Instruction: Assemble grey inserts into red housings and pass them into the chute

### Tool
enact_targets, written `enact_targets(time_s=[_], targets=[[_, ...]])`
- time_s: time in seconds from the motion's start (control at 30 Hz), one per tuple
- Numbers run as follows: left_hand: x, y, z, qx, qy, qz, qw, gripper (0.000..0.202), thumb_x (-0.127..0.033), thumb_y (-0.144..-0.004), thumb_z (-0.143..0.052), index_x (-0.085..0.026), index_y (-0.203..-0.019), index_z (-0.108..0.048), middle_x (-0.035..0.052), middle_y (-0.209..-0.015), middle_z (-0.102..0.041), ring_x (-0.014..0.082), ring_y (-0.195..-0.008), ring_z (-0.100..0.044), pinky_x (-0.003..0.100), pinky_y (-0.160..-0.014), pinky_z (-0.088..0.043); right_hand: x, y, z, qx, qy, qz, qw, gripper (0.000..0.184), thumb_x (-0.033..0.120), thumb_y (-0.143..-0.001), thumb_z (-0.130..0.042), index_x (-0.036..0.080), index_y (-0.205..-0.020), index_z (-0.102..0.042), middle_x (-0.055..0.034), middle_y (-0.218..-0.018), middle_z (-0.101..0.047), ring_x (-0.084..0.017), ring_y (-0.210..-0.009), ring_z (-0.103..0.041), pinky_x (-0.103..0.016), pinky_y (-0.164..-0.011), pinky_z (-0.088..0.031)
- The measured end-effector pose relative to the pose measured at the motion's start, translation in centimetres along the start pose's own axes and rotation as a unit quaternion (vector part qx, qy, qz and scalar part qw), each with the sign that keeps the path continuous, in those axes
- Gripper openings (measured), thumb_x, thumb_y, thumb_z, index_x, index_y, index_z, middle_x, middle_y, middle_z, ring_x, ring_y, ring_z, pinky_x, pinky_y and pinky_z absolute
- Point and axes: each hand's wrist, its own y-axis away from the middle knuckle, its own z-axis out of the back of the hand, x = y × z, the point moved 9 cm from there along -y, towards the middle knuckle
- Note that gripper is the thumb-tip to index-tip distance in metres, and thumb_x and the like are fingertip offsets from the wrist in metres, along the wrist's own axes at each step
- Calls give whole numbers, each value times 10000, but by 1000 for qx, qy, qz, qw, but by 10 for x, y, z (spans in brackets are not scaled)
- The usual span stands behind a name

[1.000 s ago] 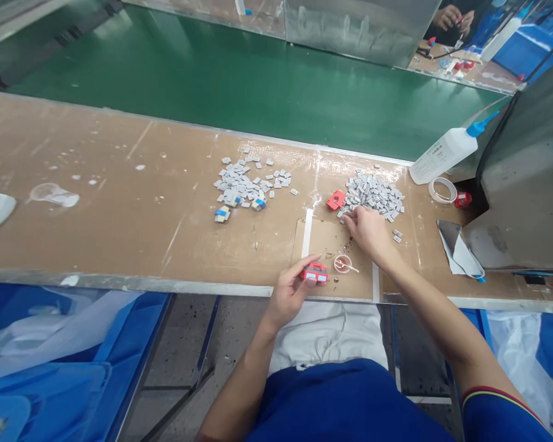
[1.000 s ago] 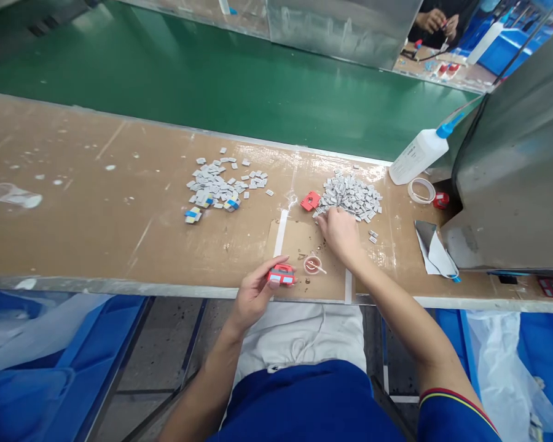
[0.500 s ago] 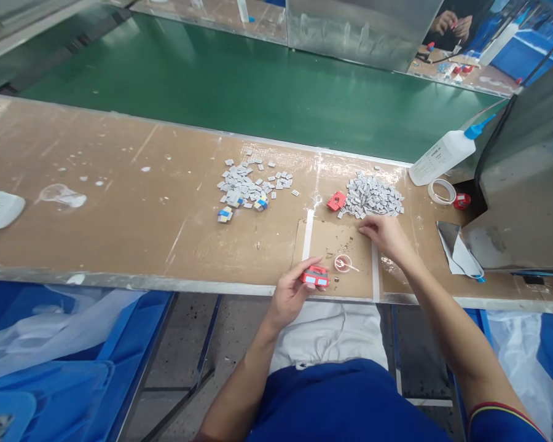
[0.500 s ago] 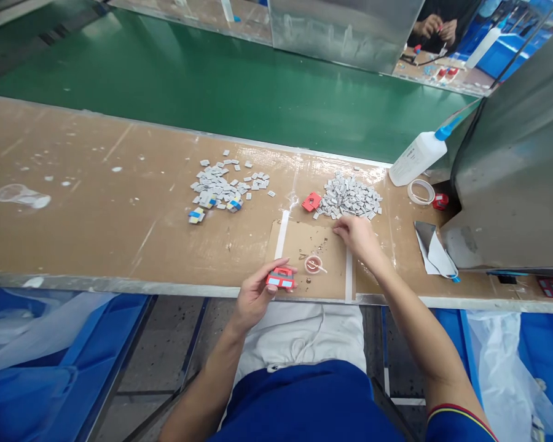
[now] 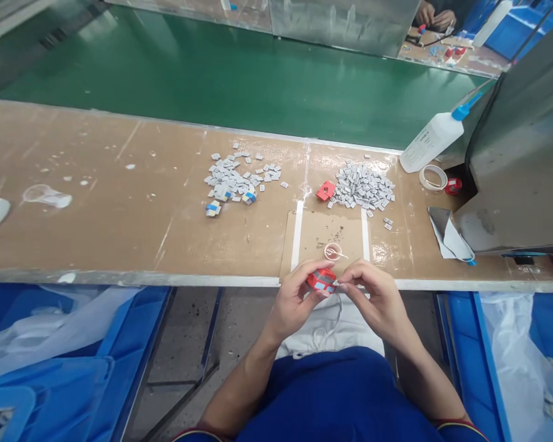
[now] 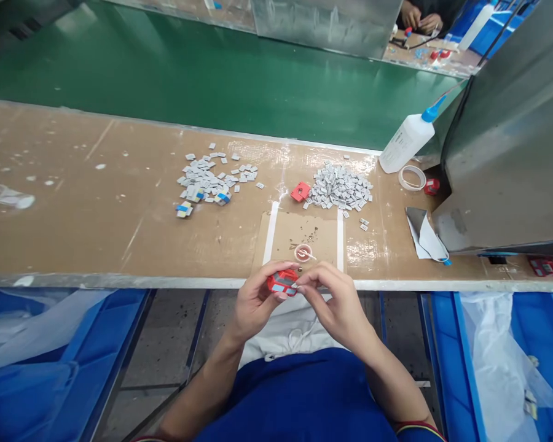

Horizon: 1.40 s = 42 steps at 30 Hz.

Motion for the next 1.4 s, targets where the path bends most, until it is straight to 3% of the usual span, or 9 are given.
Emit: enact_targets(time_s=[0.23, 0.33, 0.47, 0.73, 0.93, 1.07, 1.23, 1.4], targets=[[-9, 2, -4, 0, -65, -46, 997, 482, -362, -939, -768, -278, -1403, -668, 101, -1266, -742, 208, -1147, -709, 294, -994, -581, 3, 2, -1, -23, 46, 19, 998, 75, 206, -1031, -606, 224, -961, -627, -20, -902, -652, -137, -781, -633, -247, -711, -526], [-3, 5, -6, 1, -40, -16, 999, 540, -371, -936, -771, -254, -1442, -624, 119, -1293, -751, 211, -1086, -752, 315, -980, -608, 6, 2, 0, -11, 70, 12, 997, 71, 190, -1023, -601, 219, -964, -626, -23, -909, -655, -141, -779, -633, -253, -714, -525], [2, 6, -5, -7, -25, 27, 999, 470, -385, -939, -766, -217, -1366, -661, 133, -1318, -746, 221, -1059, -775, 316, -955, -627, 8, -1, 1, -3, 90, 6, 996, 78, 166, -1004, -621, 219, -948, -631, -20, -893, -677, -143, -755, -636, -253, -697, -520], [-5, 2, -4, 0, -22, 35, 999, 476, -422, -936, -763, -182, -1339, -683, 146, -1283, -767, 245, -1064, -781, 322, -934, -643, 12, -11, -1, 53, 70, 16, 996, 115, 180, -1026, -593, 222, -933, -644, -30, -888, -692, -160, -773, -638, -262, -687, -498], [-9, -3, -1, 12, -86, 25, 996, 458, -361, -978, -713, -197, -1402, -657, 136, -1357, -734, 237, -1124, -759, 308, -977, -616, 26, -8, -5, -27, 176, 61, 982, 225, 132, -1040, -531, 207, -835, -586, -17, -820, -571, -141, -696, -552, -251, -644, -438], [-15, -7, 0, 27, -106, 18, 994, 434, -359, -1000, -678, -198, -1403, -653, 128, -1340, -742, 222, -1101, -761, 289, -964, -609, 32, 0, -18, -61, 234, 88, 966, 206, 106, -1040, -492, 204, -913, -621, -11, -789, -526, -135, -646, -506, -241, -589, -404], [-17, -5, 5, 16, -151, 9, 988, 421, -370, -1019, -643, -193, -1401, -654, 142, -1320, -748, 237, -1088, -759, 323, -962, -607, 24, 14, -26, -102, 207, 84, 969, 265, 87, -1036, -471, 222, -1169, -656, -38, -843, -578, -156, -690, -574, -257, -618, -482], [-16, -3, 3, 40, -141, -31, 989, 441, -311, -971, -721, -241, -1403, -667, 146, -1386, -701, 268, -1263, -690, 379, -1050, -593, 12, 19, -16, -94, 139, 95, 981, 234, 113, -1023, -554, 235, -1176, -683, -45, -872, -636, -165, -739, -649, -280, -656, -552]])
